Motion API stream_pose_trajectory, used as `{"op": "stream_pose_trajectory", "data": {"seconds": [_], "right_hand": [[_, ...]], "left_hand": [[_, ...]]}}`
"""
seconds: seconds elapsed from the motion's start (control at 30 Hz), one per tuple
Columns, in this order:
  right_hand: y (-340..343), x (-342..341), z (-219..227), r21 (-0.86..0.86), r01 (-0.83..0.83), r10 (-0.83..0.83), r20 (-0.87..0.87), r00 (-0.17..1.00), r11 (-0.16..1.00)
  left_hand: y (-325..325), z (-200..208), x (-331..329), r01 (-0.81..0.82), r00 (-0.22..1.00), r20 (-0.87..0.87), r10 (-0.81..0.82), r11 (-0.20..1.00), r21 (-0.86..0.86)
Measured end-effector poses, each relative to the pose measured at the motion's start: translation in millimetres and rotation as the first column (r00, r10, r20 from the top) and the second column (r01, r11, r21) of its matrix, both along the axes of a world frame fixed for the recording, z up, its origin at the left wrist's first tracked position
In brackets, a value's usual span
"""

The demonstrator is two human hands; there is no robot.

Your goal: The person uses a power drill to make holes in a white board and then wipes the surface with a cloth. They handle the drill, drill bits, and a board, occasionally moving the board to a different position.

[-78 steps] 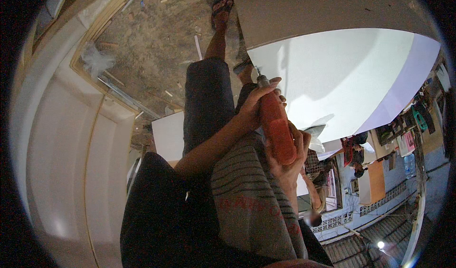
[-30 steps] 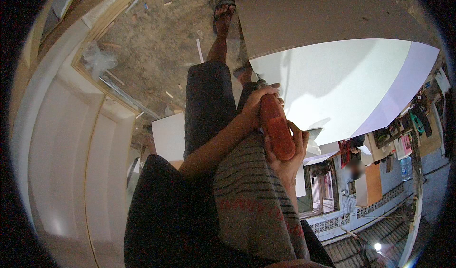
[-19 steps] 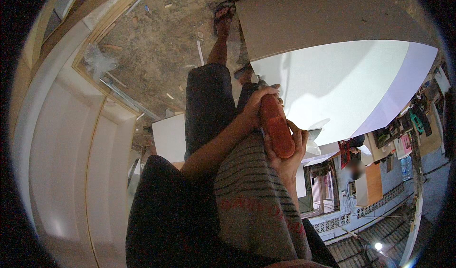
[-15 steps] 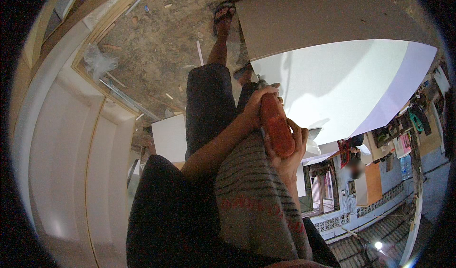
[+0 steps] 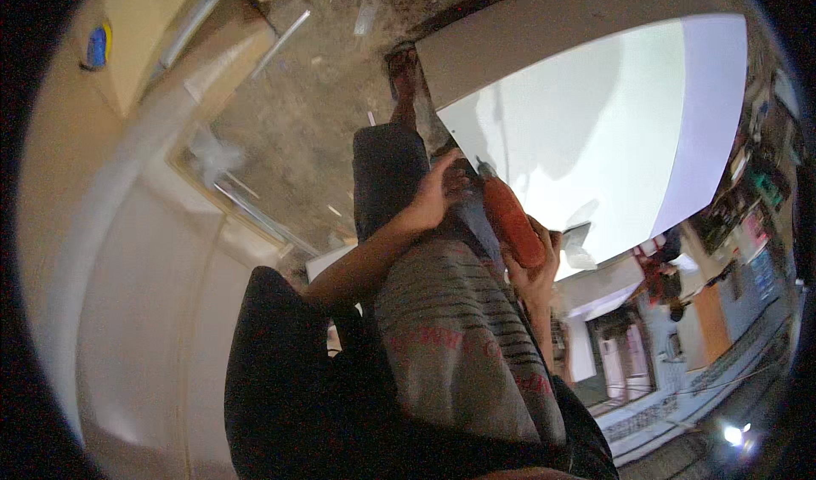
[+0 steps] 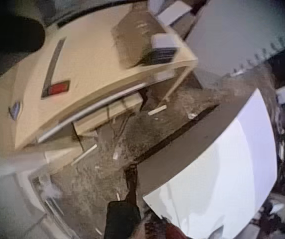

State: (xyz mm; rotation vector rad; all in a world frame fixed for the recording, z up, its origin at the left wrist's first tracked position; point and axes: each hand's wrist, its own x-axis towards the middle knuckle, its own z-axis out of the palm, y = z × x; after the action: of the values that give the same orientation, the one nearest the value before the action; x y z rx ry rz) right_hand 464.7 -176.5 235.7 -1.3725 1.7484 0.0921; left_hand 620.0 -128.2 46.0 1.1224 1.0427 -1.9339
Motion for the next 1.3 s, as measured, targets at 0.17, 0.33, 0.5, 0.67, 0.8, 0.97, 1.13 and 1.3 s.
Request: {"op": "stream_pose_trajectory", "data": {"seconds": [0.17,0.33,0.5,0.67,0.8,0.97,1.13,1.3], "right_hand": [[93.0,-91.4,27.0,-0.238,0.266,-0.312,-0.183,0.932,0.934],[237.1,-171.3,26.0,-0.378,0.618,-0.721,-0.283,0.632,0.69],[376.3,-220.2,20.2,-0.432,0.85,-0.953,-0.151,0.262,0.302],[435.7,-220.5,-31.9,-0.404,0.902,-0.988,-0.089,0.124,0.149],[435.6,-233.4,-33.3,-0.497,0.859,-0.99,-0.002,0.141,0.123],[516.3,-232.4,-33.9,-0.229,0.972,-0.998,-0.02,-0.052,-0.046],[516.5,-235.6,-52.0,-0.258,0.966,-0.999,0.053,-0.001,-0.015],[529.9,-238.8,-62.8,-0.273,0.962,-0.998,0.064,0.027,0.009]], "left_hand": [[-32.5,41.6,-36.5,0.474,0.858,0.382,-0.344,0.817,-0.329],[-70.0,81.6,-162.4,0.726,0.544,0.66,-0.518,-0.104,-0.68],[-1.1,107.6,-385.5,0.463,0.403,0.899,-0.173,-0.809,-0.363],[50.0,36.5,-534.5,0.197,0.374,0.904,0.206,-0.97,0.139],[38.5,-30.7,-585.1,0.291,0.079,0.799,0.596,-0.781,0.553],[85.9,-28.2,-604.8,0.142,0.11,0.771,0.627,-0.778,0.612],[68.0,-31.5,-606.4,0.001,0.129,0.637,0.76,-0.643,0.766],[90.9,-26.6,-607.8,0.08,0.266,0.563,0.782,-0.6,0.796]]}}
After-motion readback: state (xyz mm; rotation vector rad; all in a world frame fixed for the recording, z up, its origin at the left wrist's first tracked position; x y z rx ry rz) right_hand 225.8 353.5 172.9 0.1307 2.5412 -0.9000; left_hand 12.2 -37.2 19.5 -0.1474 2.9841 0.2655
